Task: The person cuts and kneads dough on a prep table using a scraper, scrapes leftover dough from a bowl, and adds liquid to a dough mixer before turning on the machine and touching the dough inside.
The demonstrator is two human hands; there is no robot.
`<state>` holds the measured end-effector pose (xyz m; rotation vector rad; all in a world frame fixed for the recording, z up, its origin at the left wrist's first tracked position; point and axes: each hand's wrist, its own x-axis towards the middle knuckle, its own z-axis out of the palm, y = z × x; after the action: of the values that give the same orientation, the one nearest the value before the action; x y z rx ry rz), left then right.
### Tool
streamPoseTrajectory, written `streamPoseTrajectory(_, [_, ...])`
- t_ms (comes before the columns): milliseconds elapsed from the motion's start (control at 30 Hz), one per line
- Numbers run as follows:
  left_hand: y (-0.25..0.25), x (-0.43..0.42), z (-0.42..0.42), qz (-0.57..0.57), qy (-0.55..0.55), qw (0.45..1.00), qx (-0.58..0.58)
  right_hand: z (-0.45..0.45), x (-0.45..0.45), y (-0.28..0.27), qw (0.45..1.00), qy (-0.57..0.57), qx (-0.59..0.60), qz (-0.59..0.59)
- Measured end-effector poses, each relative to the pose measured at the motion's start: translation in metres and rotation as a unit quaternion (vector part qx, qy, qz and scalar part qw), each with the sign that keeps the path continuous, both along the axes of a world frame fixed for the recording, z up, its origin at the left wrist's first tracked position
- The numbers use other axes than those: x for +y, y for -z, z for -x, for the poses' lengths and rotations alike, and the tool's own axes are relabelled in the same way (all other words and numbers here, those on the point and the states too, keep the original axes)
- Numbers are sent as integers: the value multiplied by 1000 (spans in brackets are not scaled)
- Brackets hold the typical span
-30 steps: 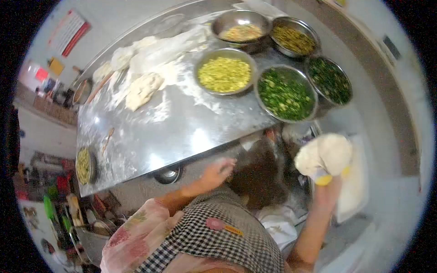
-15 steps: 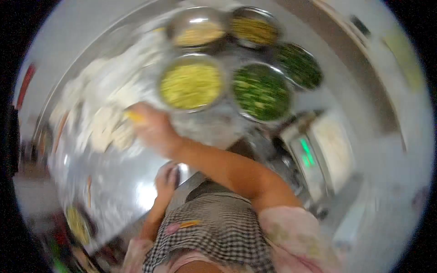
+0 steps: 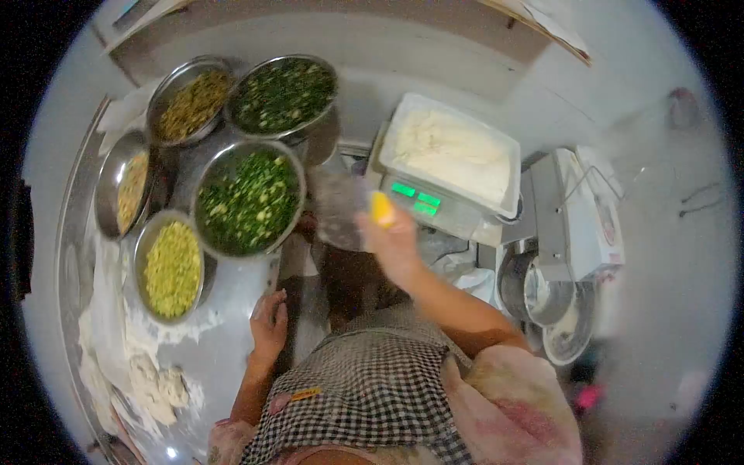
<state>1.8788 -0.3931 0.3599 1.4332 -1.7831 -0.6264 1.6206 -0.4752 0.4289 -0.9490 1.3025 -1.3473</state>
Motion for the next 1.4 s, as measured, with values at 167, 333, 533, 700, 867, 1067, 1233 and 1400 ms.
streamPoseTrajectory(167, [-3, -81, 107, -40, 153, 987, 17, 162, -11, 22, 967, 249, -53, -24])
streamPoseTrajectory(333, [-9, -198, 284, 35, 316, 945, -82, 288, -8, 45, 920, 371, -112, 47])
streamPoseTrajectory(533, [29, -300, 490, 86, 332, 904, -254, 358, 2, 56, 883, 450, -129, 28])
streamPoseTrajectory(700, [80, -329, 538, 85, 328, 886, -317, 384, 3, 64, 882, 451, -131, -28])
streamPoseTrajectory(867, [19, -342, 438, 12, 379, 914, -143, 399, -31, 77, 915, 374, -139, -60])
streamPoseTrajectory(1067, [18, -331, 316, -128, 194, 973, -7, 397, -113, 96, 958, 254, -100, -86])
streamPoseTrajectory(1233, [35, -345, 332, -108, 112, 978, 138, 363, -170, 93, 968, 199, -65, -136])
streamPoseTrajectory(1400, [56, -370, 364, -78, 44, 995, 45, 342, -199, 105, 980, 164, -55, -94])
